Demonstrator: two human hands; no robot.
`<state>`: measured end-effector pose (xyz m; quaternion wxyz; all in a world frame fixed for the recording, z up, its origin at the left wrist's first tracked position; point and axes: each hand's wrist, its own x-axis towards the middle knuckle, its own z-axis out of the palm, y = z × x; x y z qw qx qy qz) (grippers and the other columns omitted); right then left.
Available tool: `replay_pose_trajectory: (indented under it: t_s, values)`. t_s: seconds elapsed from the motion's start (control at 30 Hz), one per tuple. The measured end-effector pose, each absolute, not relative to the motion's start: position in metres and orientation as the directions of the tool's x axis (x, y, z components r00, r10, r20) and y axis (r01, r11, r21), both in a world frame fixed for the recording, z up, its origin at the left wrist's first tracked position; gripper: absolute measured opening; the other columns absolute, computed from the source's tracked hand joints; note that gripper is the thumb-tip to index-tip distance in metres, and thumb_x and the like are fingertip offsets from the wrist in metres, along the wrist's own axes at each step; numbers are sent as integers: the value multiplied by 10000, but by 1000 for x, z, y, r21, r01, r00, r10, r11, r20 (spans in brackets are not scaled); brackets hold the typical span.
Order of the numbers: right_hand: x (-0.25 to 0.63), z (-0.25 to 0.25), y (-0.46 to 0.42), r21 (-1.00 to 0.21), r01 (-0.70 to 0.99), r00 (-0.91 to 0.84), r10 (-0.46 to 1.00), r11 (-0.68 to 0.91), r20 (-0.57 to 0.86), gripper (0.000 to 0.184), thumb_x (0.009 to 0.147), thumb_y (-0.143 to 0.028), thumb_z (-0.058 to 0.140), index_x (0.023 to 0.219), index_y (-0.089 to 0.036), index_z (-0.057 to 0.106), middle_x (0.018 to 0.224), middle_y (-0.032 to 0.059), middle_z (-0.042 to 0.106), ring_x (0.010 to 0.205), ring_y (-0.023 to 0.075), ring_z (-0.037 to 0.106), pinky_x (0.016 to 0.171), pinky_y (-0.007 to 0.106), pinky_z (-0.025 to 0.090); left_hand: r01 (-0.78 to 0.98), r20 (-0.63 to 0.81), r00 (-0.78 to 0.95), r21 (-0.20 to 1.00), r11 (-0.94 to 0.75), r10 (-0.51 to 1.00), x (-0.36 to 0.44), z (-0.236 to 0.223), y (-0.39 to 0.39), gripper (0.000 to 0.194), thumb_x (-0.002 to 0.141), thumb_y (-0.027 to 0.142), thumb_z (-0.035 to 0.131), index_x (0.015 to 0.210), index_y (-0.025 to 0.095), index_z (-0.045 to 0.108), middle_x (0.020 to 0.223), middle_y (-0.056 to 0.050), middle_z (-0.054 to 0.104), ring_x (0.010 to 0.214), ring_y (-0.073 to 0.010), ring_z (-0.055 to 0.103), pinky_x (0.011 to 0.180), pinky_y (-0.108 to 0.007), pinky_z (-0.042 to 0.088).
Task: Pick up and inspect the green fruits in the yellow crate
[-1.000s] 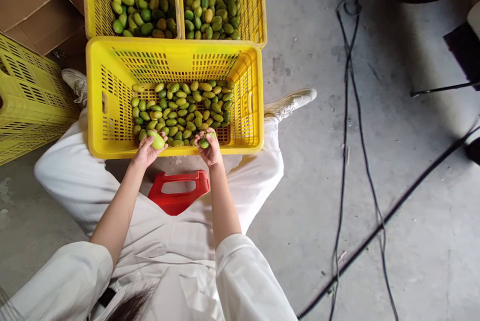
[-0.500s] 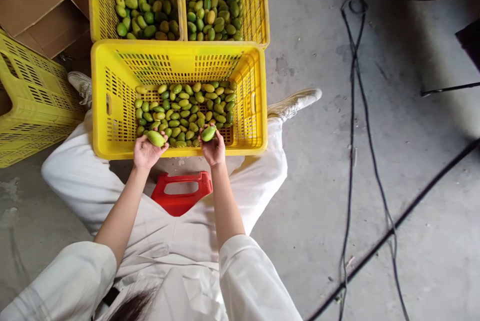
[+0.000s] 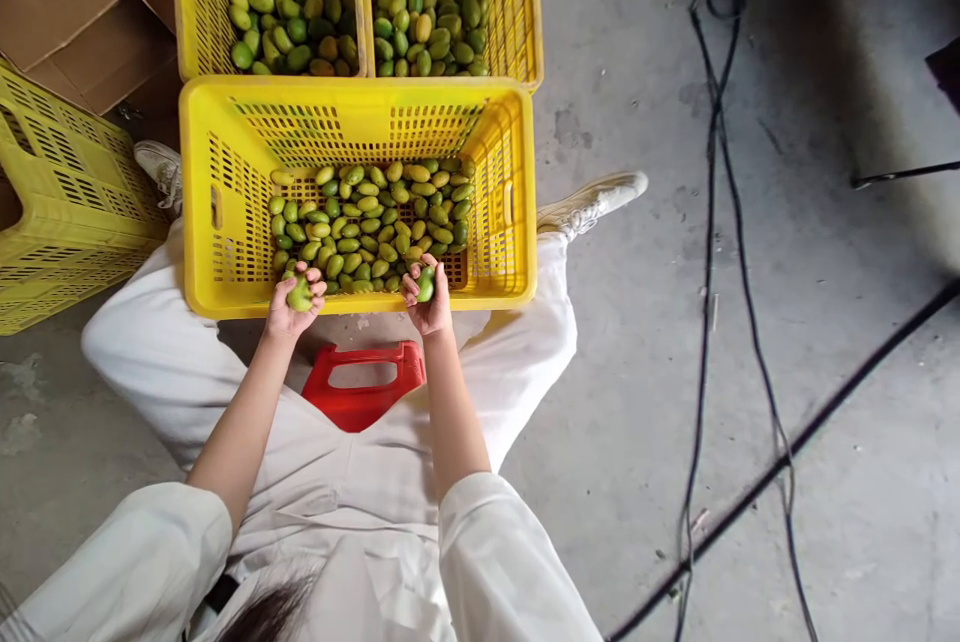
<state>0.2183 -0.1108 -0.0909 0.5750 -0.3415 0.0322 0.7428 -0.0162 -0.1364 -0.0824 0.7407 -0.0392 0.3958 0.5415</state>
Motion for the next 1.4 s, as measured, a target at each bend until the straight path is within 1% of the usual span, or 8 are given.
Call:
replay_pose_trajectory:
  t_s: [0.23,0.43,0.63,0.77,1.03,1.17,1.3,1.4]
  values:
    - [216,-100,-106,-376,-874,-33,809,-309,-587,255,913,-274,565,1143,-306,669,981,3,728,923,169,685,813,346,612,-883,-596,106,312,351,796,-16,-80,-136,427,993,567,511,807,190,588,615,33,408,467,-76,373,353,-150,304]
    - [217,-107,-107,-419,-837,-63,823,-352,-565,186,915,-407,672,1066,-300,686,857,-26,645,760,122,615,667,247,564,-856,-659,77,342,389,748,-10,-80,-134,227,1004,345,507,988,179,662,991,-82,683,869,-160,665,724,-266,567]
    - [216,-106,-110,-487,-803,-35,843,-344,-537,217,800,-211,797,901,-279,618,885,-44,649,765,102,613,623,214,522,-840,-590,117,371,397,799,-11,-85,-138,283,875,353,743,792,215,511,687,29,456,589,-95,467,522,-192,439]
    - [217,-103,-110,-459,-815,-55,835,-355,-547,128,874,-345,727,941,-284,636,832,-33,641,661,105,566,499,195,456,-846,-580,129,359,395,804,-15,-83,-138,299,792,213,794,824,222,496,727,40,450,596,-79,457,504,-156,439]
    - [213,-97,-100,-337,-893,-11,763,-299,-646,119,962,-285,548,1000,-262,659,903,-2,707,905,136,697,879,315,628,-865,-599,106,337,371,793,-14,-81,-137,386,913,425,702,722,209,445,620,55,357,476,-64,321,354,-124,279]
    - [212,-95,-104,-396,-869,24,774,-297,-633,106,925,-262,663,845,-257,593,822,-38,649,702,83,621,628,178,604,-895,-600,51,326,303,799,-11,-76,-134,442,944,629,548,850,199,585,782,-19,558,638,-107,539,471,-176,457]
    - [214,-92,-108,-431,-857,38,800,-282,-599,205,850,-197,735,797,-251,544,793,-57,607,535,49,458,353,105,352,-864,-652,28,366,347,758,-8,-78,-133,223,939,402,608,926,185,657,1022,-82,679,933,-174,663,778,-283,571]
    - [213,-90,-108,-484,-827,60,811,-286,-583,147,874,-279,732,863,-275,586,735,-64,562,512,63,431,359,124,345,-821,-661,43,404,403,749,-7,-82,-134,125,869,285,710,863,193,627,966,-60,670,876,-161,652,759,-280,545]
